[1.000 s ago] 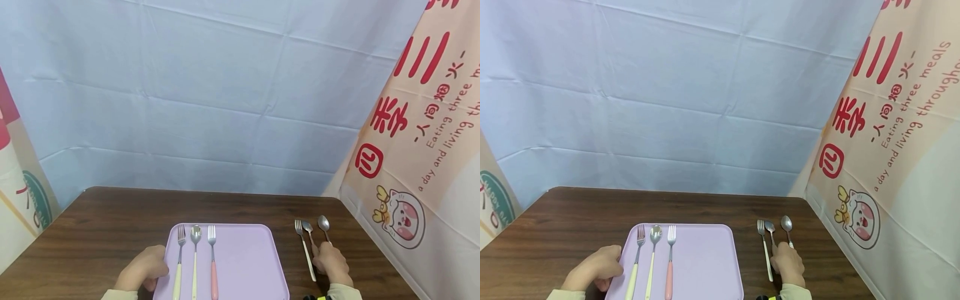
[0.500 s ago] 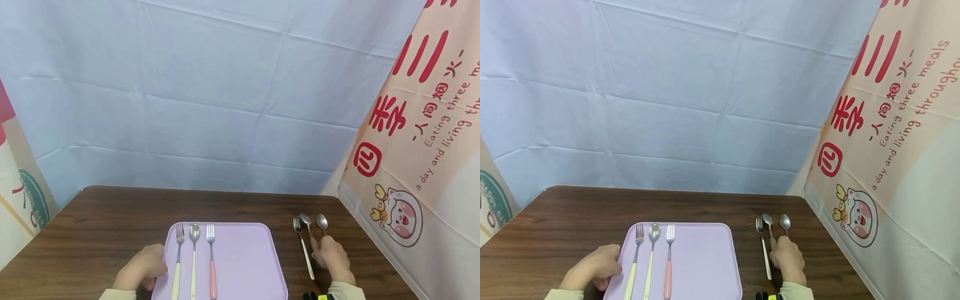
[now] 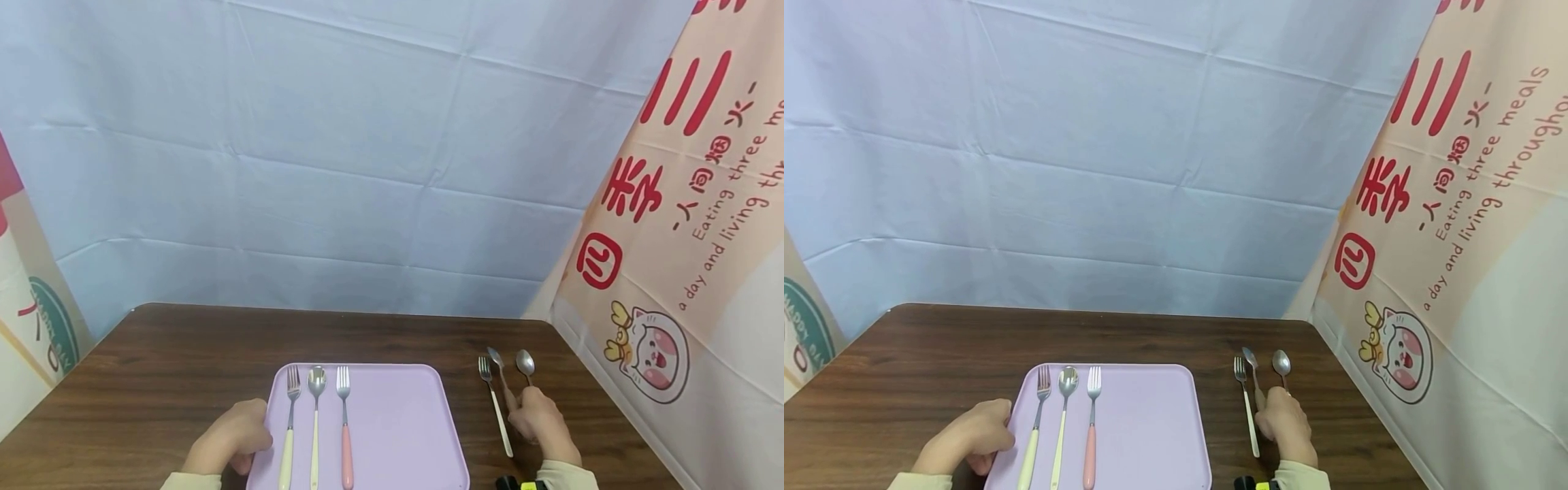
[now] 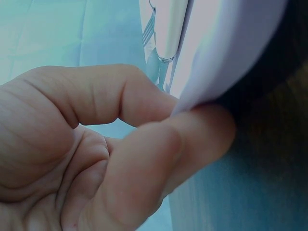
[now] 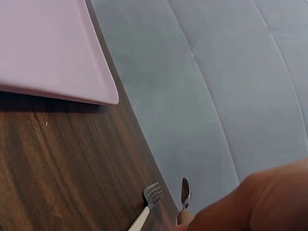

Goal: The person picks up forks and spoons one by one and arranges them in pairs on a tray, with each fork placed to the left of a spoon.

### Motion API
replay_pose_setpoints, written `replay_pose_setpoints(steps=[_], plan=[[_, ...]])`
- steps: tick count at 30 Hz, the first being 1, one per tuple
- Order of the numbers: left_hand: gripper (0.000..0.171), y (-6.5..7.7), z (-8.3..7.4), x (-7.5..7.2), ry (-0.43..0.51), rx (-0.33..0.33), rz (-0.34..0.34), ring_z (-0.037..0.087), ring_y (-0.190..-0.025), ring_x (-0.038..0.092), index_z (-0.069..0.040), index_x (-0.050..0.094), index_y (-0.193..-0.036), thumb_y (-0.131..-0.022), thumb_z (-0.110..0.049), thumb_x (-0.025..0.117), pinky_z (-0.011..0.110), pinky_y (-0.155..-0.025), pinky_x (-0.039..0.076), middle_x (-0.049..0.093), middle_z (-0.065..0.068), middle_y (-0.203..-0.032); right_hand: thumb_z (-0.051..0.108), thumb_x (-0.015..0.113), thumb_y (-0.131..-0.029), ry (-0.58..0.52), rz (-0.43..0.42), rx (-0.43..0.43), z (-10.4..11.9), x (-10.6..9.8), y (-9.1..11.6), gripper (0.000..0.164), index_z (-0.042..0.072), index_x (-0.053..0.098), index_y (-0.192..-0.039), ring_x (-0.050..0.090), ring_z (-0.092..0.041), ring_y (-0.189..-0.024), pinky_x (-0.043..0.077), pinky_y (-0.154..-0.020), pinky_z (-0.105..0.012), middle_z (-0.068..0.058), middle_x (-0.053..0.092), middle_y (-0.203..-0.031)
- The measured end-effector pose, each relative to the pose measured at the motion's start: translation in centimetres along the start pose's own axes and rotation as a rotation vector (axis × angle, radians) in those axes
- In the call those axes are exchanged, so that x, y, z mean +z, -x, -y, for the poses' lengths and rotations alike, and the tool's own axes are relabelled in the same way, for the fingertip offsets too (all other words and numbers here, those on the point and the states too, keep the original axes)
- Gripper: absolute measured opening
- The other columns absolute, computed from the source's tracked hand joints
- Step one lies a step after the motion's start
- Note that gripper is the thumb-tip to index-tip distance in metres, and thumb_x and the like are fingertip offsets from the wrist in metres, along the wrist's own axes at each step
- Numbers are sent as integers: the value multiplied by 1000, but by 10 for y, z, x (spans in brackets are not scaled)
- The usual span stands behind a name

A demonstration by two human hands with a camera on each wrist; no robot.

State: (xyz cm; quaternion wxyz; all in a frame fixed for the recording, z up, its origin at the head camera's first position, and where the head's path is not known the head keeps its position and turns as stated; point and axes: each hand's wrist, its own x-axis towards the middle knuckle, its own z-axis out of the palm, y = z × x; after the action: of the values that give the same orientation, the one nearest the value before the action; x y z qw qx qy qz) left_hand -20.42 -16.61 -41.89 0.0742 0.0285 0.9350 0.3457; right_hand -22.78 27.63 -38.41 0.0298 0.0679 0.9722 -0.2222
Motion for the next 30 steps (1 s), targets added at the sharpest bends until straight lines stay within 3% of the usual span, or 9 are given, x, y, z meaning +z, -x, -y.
replay_pose_setpoints(steps=[8, 15, 22, 30], plan=[[12, 2, 0, -2, 16, -12, 0, 20, -32, 51, 2, 45, -69, -59, 6, 49, 30, -31, 51, 51, 13, -54, 0, 50, -67, -62, 1, -20, 3, 6, -2, 12, 6, 53, -57, 48, -17, -45, 45, -39, -26, -1, 50, -48], [12, 3, 1, -2, 34, -15, -5, 20, -33, 51, 1, 44, -69, -60, 6, 49, 31, -31, 51, 50, 12, -54, -2, 51, -68, -173, 32, 4, 4, 9, -4, 12, -3, 59, -77, 53, -18, -50, 54, -42, -32, -6, 54, -55], [13, 2, 2, -1, 31, -14, -5, 20, -33, 50, 1, 45, -71, -60, 6, 49, 30, -31, 50, 50, 12, -55, -2, 58, -72, -188, 21, -9, 9, 12, -4, 24, -13, 56, -93, 55, -22, -60, 56, -44, -34, -15, 55, -72], [15, 1, 1, 0, 52, -20, -4, 21, -34, 51, 1, 44, -71, -59, 7, 49, 30, -32, 51, 50, 13, -57, -6, 55, -76, -503, 17, -12, 18, 22, -3, 25, -17, 50, -98, 54, -20, -54, 54, -46, -34, -12, 55, -66]])
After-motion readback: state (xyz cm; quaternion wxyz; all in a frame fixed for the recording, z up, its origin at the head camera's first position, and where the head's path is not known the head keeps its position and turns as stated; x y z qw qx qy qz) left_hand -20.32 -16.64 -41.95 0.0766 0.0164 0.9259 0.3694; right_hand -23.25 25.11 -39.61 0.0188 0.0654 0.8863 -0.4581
